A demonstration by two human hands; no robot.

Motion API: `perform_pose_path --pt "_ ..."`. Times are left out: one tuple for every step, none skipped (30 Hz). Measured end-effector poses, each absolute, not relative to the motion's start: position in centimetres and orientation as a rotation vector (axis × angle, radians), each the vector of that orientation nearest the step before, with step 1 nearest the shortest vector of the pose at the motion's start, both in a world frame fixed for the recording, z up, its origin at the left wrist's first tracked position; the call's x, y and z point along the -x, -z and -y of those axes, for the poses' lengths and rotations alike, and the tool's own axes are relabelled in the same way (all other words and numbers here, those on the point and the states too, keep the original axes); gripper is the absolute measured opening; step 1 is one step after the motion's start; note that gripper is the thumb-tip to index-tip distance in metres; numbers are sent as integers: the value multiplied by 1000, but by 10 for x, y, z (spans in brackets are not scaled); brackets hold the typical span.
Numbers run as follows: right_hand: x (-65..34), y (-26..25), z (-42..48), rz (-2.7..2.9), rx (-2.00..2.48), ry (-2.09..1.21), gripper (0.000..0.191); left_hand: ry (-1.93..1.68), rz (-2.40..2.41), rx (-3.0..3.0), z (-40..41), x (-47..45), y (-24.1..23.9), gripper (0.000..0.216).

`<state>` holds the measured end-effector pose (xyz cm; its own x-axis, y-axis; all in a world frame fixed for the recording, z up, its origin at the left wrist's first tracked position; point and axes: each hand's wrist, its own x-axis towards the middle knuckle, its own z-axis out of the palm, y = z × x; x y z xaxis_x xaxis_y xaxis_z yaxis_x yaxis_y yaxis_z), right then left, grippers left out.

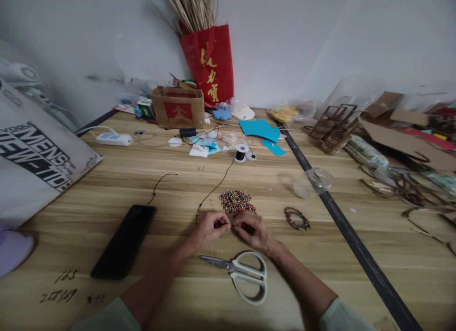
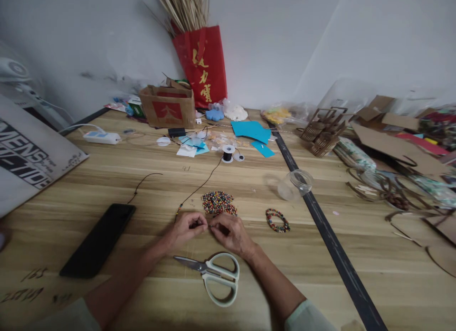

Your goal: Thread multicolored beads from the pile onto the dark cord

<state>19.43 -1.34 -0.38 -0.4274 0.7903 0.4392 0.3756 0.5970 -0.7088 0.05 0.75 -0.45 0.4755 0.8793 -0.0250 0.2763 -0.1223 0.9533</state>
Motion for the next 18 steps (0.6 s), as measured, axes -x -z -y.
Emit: perform_pose_path --pt "-194 3 13 2033 925 -663 11 -706 -1006 -1657 -8 0 5 13" --pt "-194 3 13 2030 928 -656 11 -705 -1002 -1655 -8 0 5 13" --pt "-194 3 13 2027 931 -648 11 -707 -999 -1653 -8 0 5 12" --pt "-194 2 13 2026 933 -644 11 -709 -996 -1650 -8 0 6 12" --pt "-194 2 14 2024 935 -644 11 -713 -993 -1648 -8 0 6 13" --pt "-194 2 14 2025 936 -646 11 -716 -992 -1647 -8 0 5 13" --pt "-194 2 14 2026 937 -649 11 -715 -991 -1646 -8 0 5 13" --pt "-194 2 14 2027 938 -653 11 -712 -992 -1647 -8 0 5 13" --pt "-194 2 14 2028 938 -656 12 -709 -992 -1647 -8 0 4 13" --pt "-194 3 14 2029 940 -657 12 -706 -992 -1647 -8 0 4 14" --pt "-194 3 14 2030 941 -656 12 -705 -992 -1647 -8 0 4 14" --pt "-194 4 14 2029 941 -653 12 -705 -993 -1648 -8 0 4 14" --pt "-194 5 14 2028 940 -650 12 -706 -995 -1650 -8 0 4 14" --pt "-194 5 14 2027 938 -646 12 -705 -997 -1651 -8 0 4 14" --pt "-194 5 14 2025 934 -643 11 -705 -1001 -1651 -8 0 4 14" --pt "-194 5 14 2022 928 -642 10 -705 -1004 -1651 -8 0 4 13" --pt "-194 5 14 2020 923 -644 10 -710 -1008 -1649 -8 0 3 13" --pt "-194 5 14 2019 921 -647 10 -714 -1008 -1646 -8 0 3 13"
